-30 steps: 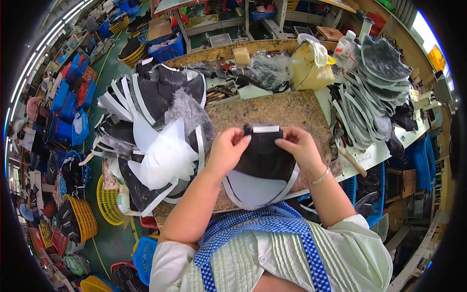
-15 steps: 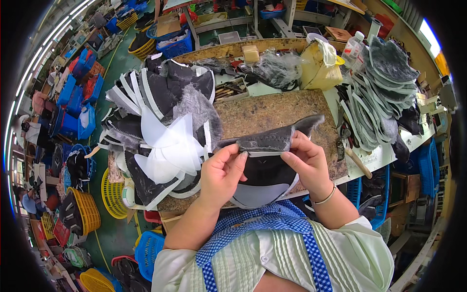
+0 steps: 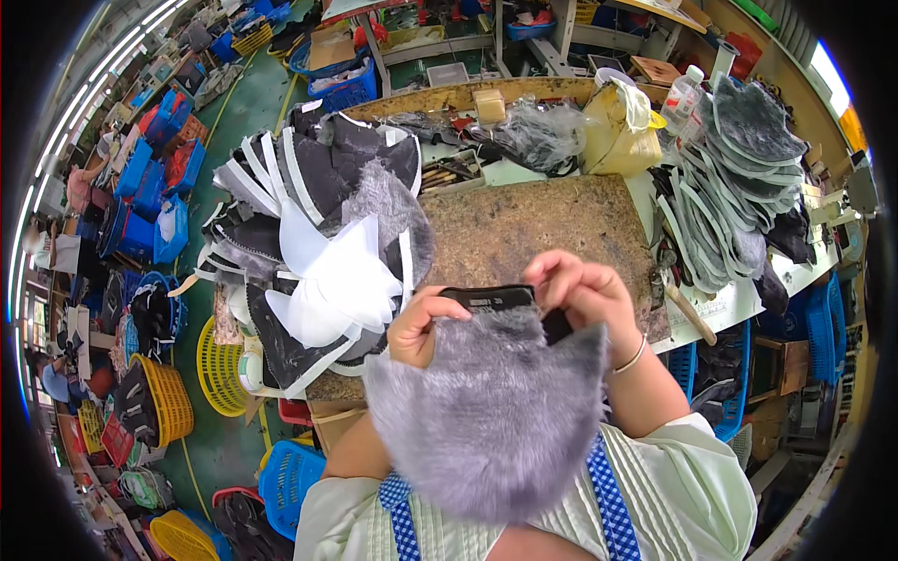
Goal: The person assembles shoe upper components by hand, positioning white padding inserts onto fabric panels, attaching size tags to the edges, and pressing the lining and upper pieces together.
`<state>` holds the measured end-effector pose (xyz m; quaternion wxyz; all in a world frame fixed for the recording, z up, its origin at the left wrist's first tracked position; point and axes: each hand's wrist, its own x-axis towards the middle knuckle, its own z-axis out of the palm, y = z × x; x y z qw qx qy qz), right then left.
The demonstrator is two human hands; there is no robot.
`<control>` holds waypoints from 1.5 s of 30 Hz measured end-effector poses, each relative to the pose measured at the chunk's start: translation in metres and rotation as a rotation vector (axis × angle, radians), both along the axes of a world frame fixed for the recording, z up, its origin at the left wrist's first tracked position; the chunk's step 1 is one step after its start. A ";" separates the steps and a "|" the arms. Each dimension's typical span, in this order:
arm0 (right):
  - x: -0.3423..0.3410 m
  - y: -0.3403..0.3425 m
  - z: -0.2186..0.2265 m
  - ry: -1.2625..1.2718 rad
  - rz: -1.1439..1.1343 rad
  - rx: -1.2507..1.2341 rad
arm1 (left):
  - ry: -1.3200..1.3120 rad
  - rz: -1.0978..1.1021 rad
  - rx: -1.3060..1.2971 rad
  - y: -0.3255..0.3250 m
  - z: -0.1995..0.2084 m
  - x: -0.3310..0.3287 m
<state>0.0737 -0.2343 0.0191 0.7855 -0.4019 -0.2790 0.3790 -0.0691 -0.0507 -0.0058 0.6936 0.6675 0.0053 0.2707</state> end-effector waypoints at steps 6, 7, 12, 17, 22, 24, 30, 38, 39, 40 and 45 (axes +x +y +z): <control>-0.006 0.012 0.015 -0.599 -0.135 -0.381 | 0.029 0.099 0.287 -0.008 0.017 0.000; -0.005 0.014 0.015 -0.733 -0.177 -0.409 | 0.060 0.125 0.304 -0.008 0.018 -0.001; -0.008 0.017 0.015 -0.787 -0.245 -0.443 | 0.157 -0.017 0.032 -0.003 0.019 -0.004; -0.003 0.014 0.008 -0.719 -0.217 -0.441 | 0.299 -0.231 -0.573 0.016 0.028 0.000; 0.000 0.012 0.019 -0.519 -0.037 -0.521 | 0.466 -0.103 -0.220 0.005 0.036 -0.003; 0.002 0.011 0.018 -0.349 0.042 -0.527 | 0.433 -0.060 -0.259 0.000 0.039 -0.003; 0.005 0.013 0.015 -0.310 0.017 -0.491 | 0.422 0.038 -0.172 -0.004 0.038 -0.003; 0.019 0.011 -0.003 -0.173 0.106 -0.317 | 0.377 -0.035 -0.212 0.006 0.033 -0.005; 0.024 0.012 -0.012 -0.029 0.204 -0.207 | 0.373 -0.041 -0.209 0.008 0.032 -0.004; 0.026 0.014 -0.017 -0.031 0.204 -0.207 | 0.405 -0.050 -0.226 0.010 0.030 -0.002; 0.031 0.021 -0.015 -0.375 -0.062 -0.460 | 0.451 -0.080 -0.512 0.026 0.004 0.018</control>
